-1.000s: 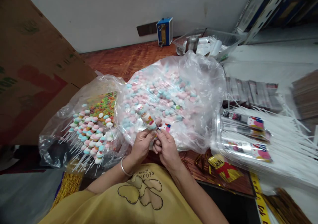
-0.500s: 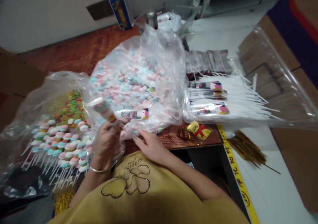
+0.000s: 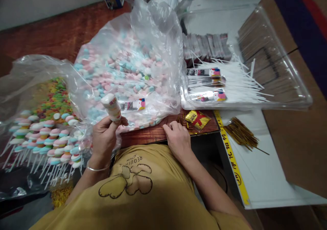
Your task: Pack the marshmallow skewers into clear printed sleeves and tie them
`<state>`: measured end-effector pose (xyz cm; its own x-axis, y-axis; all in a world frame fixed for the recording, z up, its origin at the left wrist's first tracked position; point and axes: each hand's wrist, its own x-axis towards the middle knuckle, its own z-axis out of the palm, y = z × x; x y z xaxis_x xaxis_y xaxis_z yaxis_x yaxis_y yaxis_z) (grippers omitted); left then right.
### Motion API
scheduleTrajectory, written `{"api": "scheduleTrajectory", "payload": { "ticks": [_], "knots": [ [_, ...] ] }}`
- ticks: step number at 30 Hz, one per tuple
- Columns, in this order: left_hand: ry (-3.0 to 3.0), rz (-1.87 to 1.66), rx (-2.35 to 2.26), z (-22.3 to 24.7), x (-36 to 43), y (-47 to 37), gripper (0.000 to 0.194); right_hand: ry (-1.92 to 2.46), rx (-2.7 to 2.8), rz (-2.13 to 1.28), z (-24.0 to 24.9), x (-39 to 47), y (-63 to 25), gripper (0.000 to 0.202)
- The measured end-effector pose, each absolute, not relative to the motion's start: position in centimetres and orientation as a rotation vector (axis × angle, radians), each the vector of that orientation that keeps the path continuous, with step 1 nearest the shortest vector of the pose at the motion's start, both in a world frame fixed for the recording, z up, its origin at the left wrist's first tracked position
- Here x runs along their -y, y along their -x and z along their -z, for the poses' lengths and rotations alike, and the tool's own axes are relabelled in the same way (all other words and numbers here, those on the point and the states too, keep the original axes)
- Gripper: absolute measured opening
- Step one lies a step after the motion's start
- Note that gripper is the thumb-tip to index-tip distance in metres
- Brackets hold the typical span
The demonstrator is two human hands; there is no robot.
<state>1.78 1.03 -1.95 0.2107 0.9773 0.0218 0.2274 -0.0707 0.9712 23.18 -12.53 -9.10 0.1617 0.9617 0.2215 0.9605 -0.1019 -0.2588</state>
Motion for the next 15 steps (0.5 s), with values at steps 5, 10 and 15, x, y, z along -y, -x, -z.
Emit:
{"api": "scheduleTrajectory", "payload": {
  "ticks": [5, 10, 15],
  "knots": [
    [-1.537, -0.885, -1.165, 2.4, -0.8, -1.5, 0.018, 2.09, 1.941, 0.096, 10.0, 11.5, -23.4, 0.022],
    [-1.56, -0.833, -1.124, 2.4, -1.1, -1.8, 0.025, 1.963, 1.752, 0.0, 9.7, 11.4, -23.7, 0.017],
    [-1.769, -0.75, -1.138, 1.8, -1.6, -2.3, 0.022, 1.777, 1.436, -0.342, 7.4, 11.7, -23.6, 0.015]
  ]
}}
